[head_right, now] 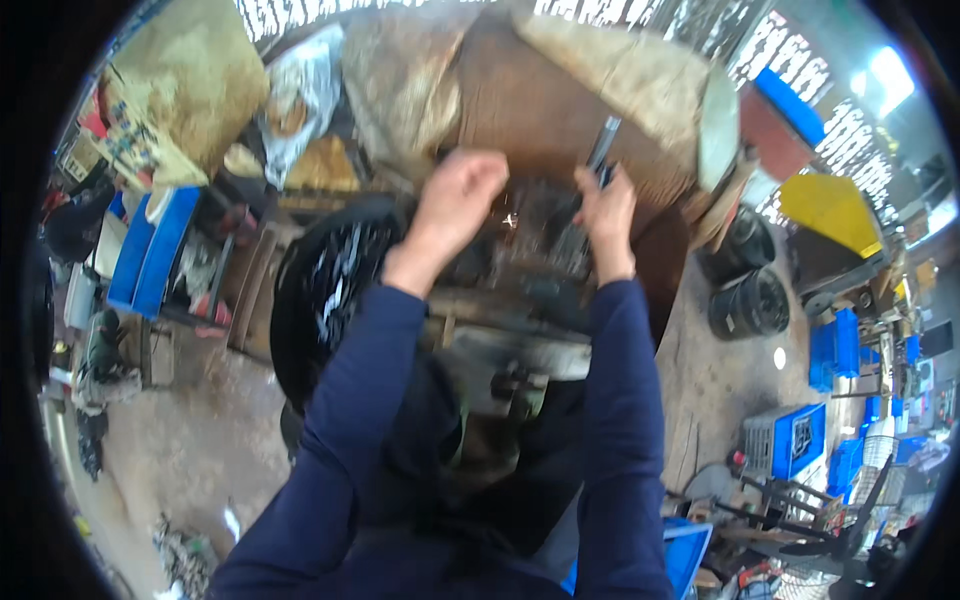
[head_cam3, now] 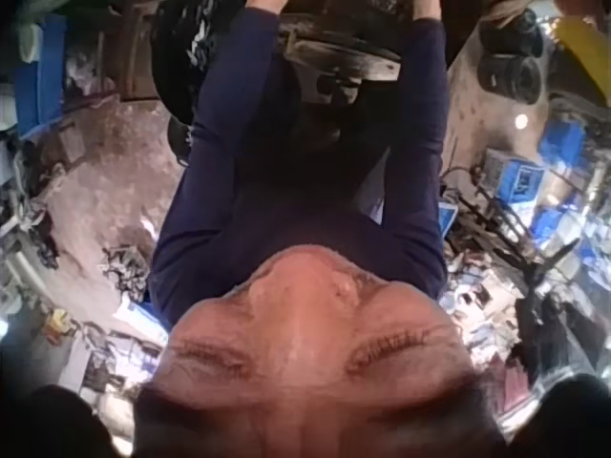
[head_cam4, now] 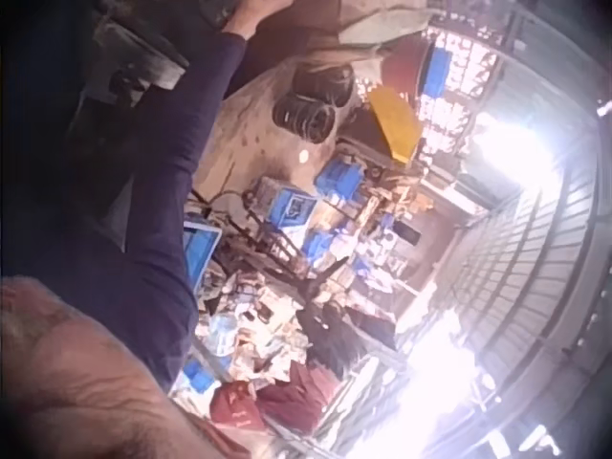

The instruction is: The person takes metal pieces from a basin, grinds them against a grinding machine, and places them into a container by hand.

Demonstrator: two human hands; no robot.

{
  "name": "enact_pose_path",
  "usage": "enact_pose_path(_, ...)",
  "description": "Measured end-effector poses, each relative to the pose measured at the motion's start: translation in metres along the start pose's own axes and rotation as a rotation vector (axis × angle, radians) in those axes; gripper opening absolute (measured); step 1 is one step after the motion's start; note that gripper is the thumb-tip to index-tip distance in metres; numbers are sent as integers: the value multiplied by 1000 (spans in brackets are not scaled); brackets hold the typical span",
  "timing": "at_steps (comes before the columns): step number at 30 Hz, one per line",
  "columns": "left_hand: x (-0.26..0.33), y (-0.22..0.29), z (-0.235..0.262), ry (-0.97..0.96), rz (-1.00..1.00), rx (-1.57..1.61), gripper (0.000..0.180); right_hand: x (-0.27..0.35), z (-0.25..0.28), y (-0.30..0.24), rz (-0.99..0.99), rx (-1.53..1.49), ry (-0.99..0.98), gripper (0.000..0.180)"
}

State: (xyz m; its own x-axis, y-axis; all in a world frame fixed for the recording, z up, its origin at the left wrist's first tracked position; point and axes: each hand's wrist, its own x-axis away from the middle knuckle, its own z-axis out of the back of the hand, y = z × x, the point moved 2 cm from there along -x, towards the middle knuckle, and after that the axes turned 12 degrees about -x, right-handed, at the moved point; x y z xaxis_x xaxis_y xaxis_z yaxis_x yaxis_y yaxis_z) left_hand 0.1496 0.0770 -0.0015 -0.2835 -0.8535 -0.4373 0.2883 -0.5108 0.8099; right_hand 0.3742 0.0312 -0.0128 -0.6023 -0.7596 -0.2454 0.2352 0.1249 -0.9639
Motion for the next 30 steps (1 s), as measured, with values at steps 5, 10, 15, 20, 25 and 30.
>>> enact_pose_path(5, 14, -40, 106, 79, -113, -344, 30, -21, 3, 1, -30, 92, -12, 36)
enact_pose_path(10, 79, -126, 195, -126, 290, -551, 28, -18, 4, 10, -57, 73, -34, 33)
enact_pose_path(15, 153, -168, 190, -204, 438, -760, 29, -12, 9, 12, -110, 40, -37, 29)
enact_pose_path(20, 211, -219, 177, -206, 310, -1020, 39, -7, 4, 7, -118, -20, -63, 29)
enact_pose_path(25, 219, -229, 163, -64, 383, -968, 48, -13, 6, 6, -140, -5, -70, 31)
enact_pose_path(30, 214, -220, 155, -102, 335, -1010, 41, -13, 8, 10, -146, 10, -58, 32)
